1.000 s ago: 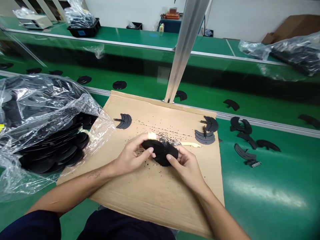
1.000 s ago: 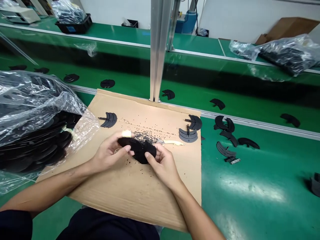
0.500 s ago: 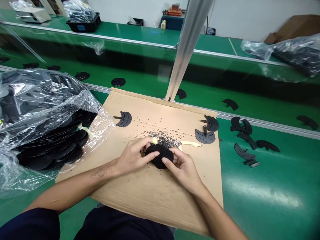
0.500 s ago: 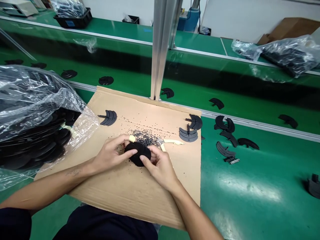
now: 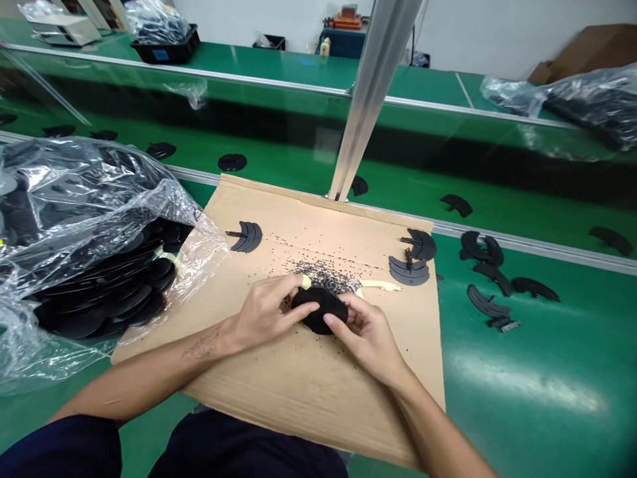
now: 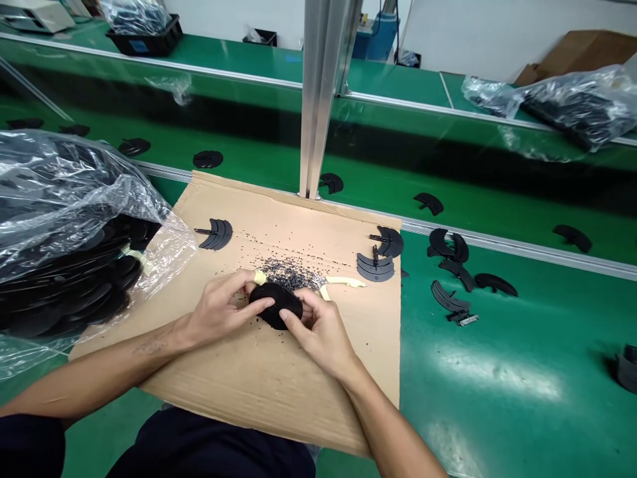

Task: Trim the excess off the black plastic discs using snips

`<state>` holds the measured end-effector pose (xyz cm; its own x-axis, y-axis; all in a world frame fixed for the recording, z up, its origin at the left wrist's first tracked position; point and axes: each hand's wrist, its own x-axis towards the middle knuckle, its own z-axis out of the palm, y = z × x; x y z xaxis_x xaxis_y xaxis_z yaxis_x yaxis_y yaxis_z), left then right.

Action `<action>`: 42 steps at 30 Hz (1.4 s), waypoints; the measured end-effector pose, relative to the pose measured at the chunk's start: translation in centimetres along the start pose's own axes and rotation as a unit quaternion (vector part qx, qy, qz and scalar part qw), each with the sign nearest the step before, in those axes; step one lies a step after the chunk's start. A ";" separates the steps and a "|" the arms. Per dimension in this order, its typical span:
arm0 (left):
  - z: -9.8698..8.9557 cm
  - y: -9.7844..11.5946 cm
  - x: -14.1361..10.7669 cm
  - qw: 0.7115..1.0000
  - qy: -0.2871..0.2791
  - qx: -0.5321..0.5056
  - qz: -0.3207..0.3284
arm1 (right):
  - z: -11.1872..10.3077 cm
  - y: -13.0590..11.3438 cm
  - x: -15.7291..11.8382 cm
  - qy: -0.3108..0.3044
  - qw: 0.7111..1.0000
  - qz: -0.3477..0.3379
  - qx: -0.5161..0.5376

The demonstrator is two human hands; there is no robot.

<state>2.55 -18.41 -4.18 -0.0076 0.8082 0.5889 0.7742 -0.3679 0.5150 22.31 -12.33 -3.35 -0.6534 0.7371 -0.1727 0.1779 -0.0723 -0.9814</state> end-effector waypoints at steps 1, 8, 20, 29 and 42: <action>0.1 0.1 0.0 1.000 0.002 0.000 0.004 | 0.0 0.1 0.0 0.005 1.000 -0.007 -0.014; 0.2 0.4 0.0 0.999 0.009 -0.039 0.022 | 0.3 0.3 0.0 0.046 0.992 -0.087 -0.084; -0.2 0.5 0.1 0.968 -0.032 -0.247 -0.018 | 0.5 -0.1 -0.2 0.051 0.961 -0.243 -0.124; -0.6 0.3 0.2 0.970 -0.056 -0.226 0.066 | 0.9 0.2 -0.2 0.027 0.959 -0.253 -0.128; -1.0 0.7 0.3 0.967 -0.054 -0.244 0.051 | 0.6 0.2 -0.1 -0.015 0.957 -0.238 -0.165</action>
<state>2.41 -18.85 -2.99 0.1390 0.7904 0.5966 0.3762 -0.5994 0.7065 21.93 -12.84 -3.59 -0.7381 0.6136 0.2804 0.0741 0.4868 -0.8704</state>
